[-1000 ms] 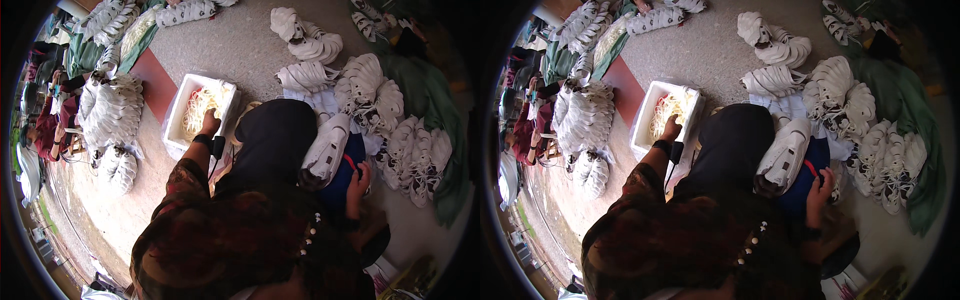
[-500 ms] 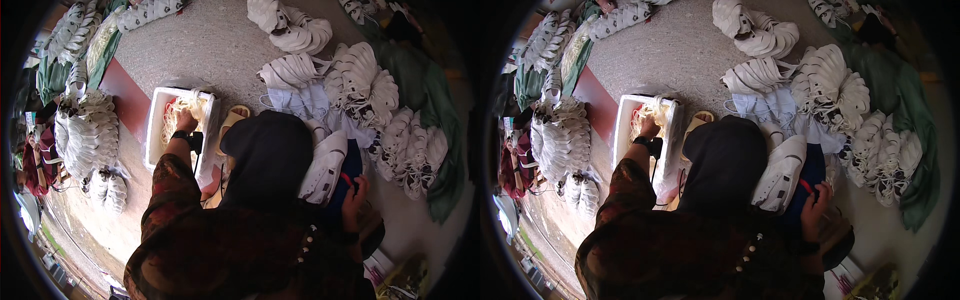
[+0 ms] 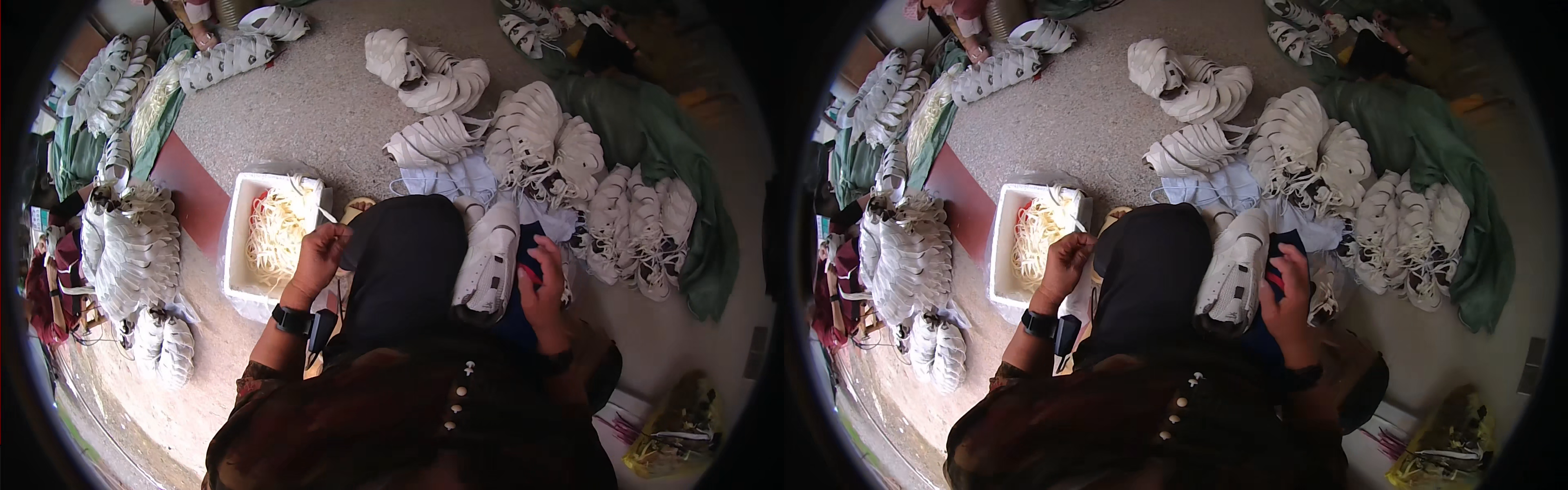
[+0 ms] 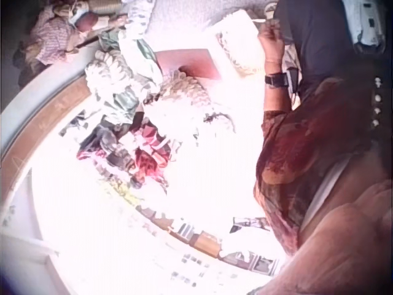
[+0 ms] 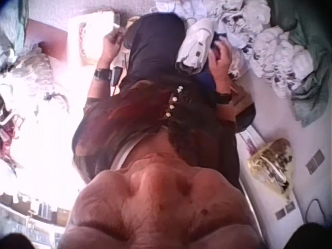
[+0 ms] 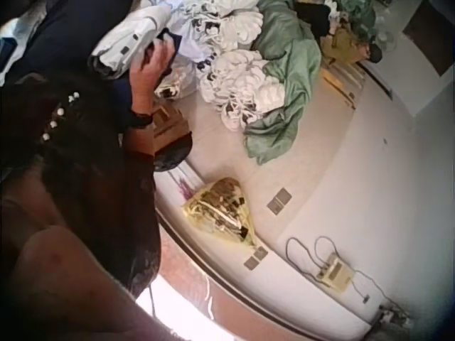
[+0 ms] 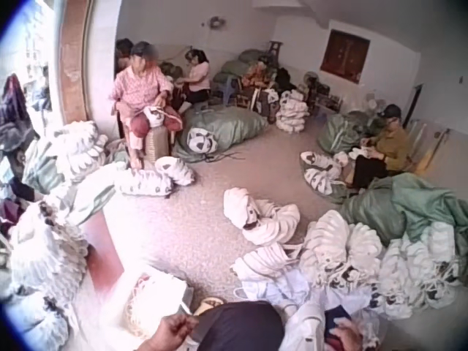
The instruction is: Lacing white sneakers in a shoe manufacturing workshop.
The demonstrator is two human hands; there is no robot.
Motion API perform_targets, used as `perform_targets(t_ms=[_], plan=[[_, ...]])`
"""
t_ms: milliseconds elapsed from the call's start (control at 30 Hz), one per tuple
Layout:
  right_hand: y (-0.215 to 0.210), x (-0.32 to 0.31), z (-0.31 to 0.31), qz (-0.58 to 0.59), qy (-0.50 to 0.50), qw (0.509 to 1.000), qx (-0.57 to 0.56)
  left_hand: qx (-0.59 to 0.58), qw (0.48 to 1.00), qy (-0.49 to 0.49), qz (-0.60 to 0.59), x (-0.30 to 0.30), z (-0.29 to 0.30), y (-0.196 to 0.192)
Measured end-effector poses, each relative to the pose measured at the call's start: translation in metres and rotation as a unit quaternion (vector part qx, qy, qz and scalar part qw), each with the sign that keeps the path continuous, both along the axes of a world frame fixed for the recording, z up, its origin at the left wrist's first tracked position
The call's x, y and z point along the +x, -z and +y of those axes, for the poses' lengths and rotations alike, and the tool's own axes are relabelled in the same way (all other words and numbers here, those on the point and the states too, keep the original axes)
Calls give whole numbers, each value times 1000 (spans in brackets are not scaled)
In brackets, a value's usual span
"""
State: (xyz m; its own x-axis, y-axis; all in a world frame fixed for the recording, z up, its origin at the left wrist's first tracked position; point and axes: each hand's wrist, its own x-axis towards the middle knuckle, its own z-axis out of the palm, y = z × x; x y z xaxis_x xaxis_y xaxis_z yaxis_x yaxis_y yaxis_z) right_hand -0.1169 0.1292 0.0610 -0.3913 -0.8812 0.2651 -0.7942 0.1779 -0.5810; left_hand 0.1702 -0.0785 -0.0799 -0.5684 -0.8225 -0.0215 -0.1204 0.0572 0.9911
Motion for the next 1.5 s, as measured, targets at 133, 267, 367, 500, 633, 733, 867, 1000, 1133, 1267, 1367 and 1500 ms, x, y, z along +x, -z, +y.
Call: perform_targets(t_ms=[133, 267, 367, 500, 633, 733, 867, 1000, 1133, 1267, 1367, 1500], plan=[[-21, 42, -40, -101, -216, 971, -25, -124, 974, 188, 19, -50, 55, -101], [-24, 67, -38, -300, -246, 918, 80, -167, 937, 307, 33, -73, 95, -132], [-20, 62, -20, -309, -270, 910, 60, -136, 941, 300, 78, -78, 106, -149], [-22, 46, 8, -343, -266, 894, 107, -72, 957, 269, 80, -74, 117, -162], [-37, 26, 32, -266, -244, 926, 108, -116, 973, 200, 1, -64, 110, -159], [-42, -2, 54, -237, -224, 944, 47, -126, 977, 165, -41, -61, 94, -165], [-28, -20, 62, -244, -205, 947, 31, -92, 986, 109, -85, -37, 68, -135], [-4, -23, 59, -254, -184, 949, 18, -180, 954, 54, -235, -7, 42, -100], [15, -24, 53, -248, -159, 955, 42, -384, 719, 111, -568, 1, 28, -75], [16, -10, 38, -231, -171, 955, 69, -368, 898, 139, -199, -83, 66, -127], [10, -3, 21, -228, -210, 949, 55, -176, 933, 312, -33, -133, 99, -147], [8, -13, 20, -194, -180, 964, 24, -24, 927, 372, -42, -155, 105, -144]])
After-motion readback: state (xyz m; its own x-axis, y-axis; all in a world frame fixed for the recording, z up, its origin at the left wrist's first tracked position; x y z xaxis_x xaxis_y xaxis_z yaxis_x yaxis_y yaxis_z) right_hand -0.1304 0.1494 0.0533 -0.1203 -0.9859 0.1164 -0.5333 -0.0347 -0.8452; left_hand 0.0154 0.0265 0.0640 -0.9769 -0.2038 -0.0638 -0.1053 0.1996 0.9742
